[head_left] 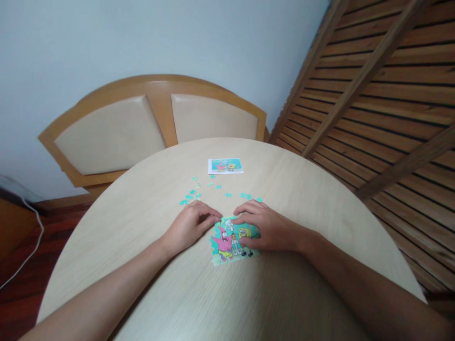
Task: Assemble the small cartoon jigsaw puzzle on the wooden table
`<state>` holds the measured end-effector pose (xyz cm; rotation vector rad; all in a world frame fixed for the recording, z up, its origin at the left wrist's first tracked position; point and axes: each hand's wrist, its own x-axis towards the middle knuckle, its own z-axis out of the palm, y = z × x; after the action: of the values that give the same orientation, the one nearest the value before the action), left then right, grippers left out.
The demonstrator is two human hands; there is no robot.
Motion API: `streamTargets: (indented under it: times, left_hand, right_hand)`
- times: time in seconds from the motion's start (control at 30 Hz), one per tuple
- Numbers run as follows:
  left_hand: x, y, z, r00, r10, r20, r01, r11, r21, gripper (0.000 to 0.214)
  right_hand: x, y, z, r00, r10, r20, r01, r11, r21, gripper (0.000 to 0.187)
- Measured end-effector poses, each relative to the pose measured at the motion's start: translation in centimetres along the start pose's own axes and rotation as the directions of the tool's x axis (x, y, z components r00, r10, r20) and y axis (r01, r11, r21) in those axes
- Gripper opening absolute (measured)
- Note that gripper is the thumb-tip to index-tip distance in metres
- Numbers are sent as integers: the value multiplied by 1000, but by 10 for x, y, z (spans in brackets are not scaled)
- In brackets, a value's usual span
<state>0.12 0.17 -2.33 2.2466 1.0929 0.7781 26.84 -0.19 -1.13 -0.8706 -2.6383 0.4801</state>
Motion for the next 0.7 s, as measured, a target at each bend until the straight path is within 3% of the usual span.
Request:
streamTargets:
  times: [0.43,0.7]
  left_hand:
    - [3,2,-2,994,105,35,-109,986,128,17]
    - [2,1,-5,995,91,41,-96,984,147,20]
  right_hand:
    - [0,0,0,1000,0,-4,0,1000,0,41]
    - [-1,-1,0,1000,5,-4,-5,1000,11,41]
